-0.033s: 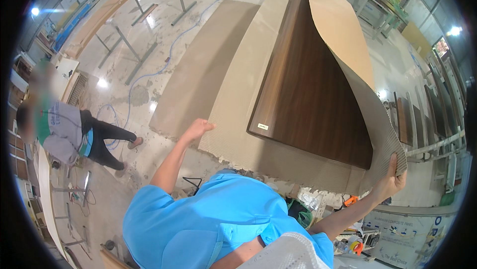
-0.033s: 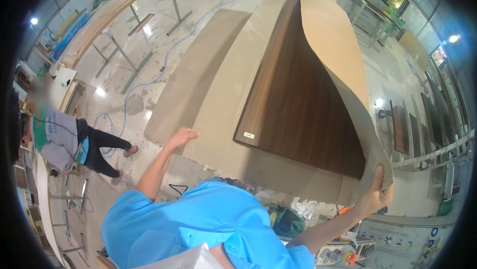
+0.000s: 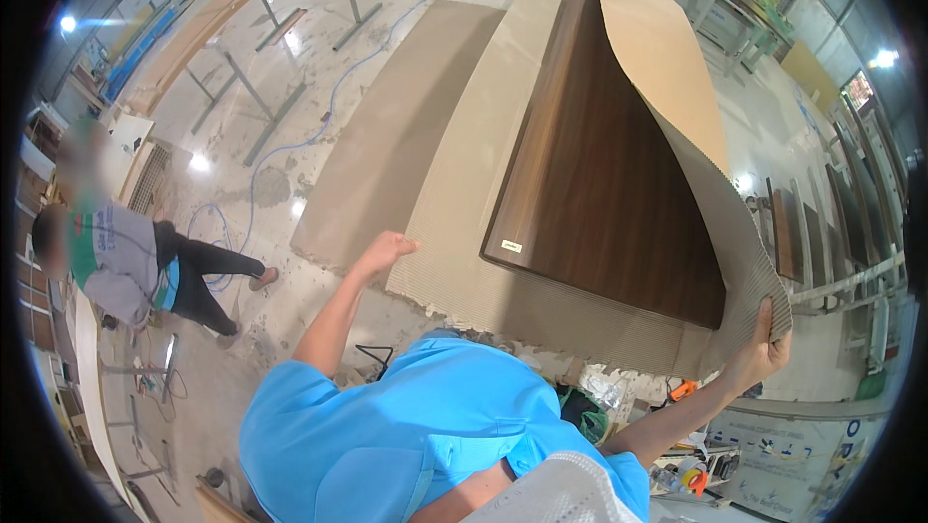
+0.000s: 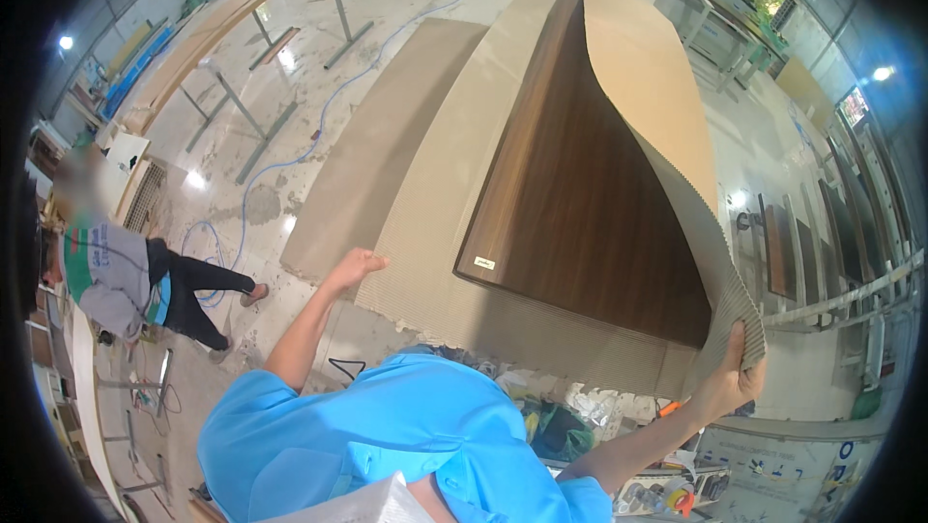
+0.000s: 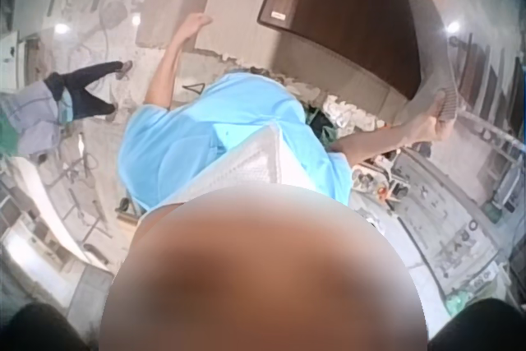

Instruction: The person wraps a large wood-finish panel with corrugated cardboard. They position the panel, unroll and tear cardboard sheets, and fold the cardboard over the panel edges to cover it.

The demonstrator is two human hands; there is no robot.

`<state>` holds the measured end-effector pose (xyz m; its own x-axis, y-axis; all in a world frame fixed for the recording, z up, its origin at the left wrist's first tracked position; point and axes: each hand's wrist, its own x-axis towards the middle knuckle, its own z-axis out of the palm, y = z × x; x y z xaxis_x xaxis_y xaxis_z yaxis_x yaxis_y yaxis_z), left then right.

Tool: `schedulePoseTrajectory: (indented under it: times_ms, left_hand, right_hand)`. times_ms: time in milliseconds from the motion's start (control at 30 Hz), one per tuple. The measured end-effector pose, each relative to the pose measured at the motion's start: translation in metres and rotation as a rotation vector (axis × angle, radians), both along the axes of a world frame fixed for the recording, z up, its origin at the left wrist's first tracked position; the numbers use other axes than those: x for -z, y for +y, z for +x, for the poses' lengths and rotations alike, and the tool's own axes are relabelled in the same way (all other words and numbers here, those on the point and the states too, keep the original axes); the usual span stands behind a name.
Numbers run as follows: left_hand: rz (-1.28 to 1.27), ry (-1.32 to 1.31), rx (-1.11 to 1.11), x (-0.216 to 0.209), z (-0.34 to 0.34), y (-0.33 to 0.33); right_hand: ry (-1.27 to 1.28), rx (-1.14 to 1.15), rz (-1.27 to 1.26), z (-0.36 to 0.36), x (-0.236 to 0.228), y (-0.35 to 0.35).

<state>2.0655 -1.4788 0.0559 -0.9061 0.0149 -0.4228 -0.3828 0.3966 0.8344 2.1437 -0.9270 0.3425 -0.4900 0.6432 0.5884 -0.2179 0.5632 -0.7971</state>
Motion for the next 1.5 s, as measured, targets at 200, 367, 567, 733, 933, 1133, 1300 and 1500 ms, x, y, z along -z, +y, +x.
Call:
schedulePoseTrajectory:
  times_ms: [200,367,567,733,933,1133,1300,1500]
  left_hand:
    - [0.077,0.034,-0.024,0.02,-0.01,-0.01]
    - [0.166,0.015,-0.045,0.026,-0.016,-0.015]
    - [-0.054,0.006,0.079,0.004,-0.017,-0.009]
    - [-0.052,0.139,0.059,-0.021,-0.013,0.017]
    - [-0.34,0.105,0.162,-0.041,-0.021,0.041]
    - [-0.361,0.087,0.2,-0.044,-0.021,0.041]
    - [-0.244,0.125,0.128,-0.047,-0.008,0.048]
    - [-0.353,0.154,0.187,-0.057,-0.008,0.061]
  right_hand:
    - [0.014,-0.02,-0.026,-0.004,0.003,0.0]
    - [0.008,-0.01,-0.015,-0.003,0.002,0.001]
    - [0.053,0.037,0.004,-0.003,-0.001,0.001]
    - [0.058,0.066,-0.082,0.0,-0.006,-0.002]
    - [0.087,0.055,-0.076,0.004,-0.009,0.001]
    - [0.118,0.058,-0.103,0.004,-0.01,0.006]
    - [0.146,0.041,-0.111,0.002,-0.011,0.007]
    - [0.149,0.033,-0.069,0.003,-0.014,0.011]
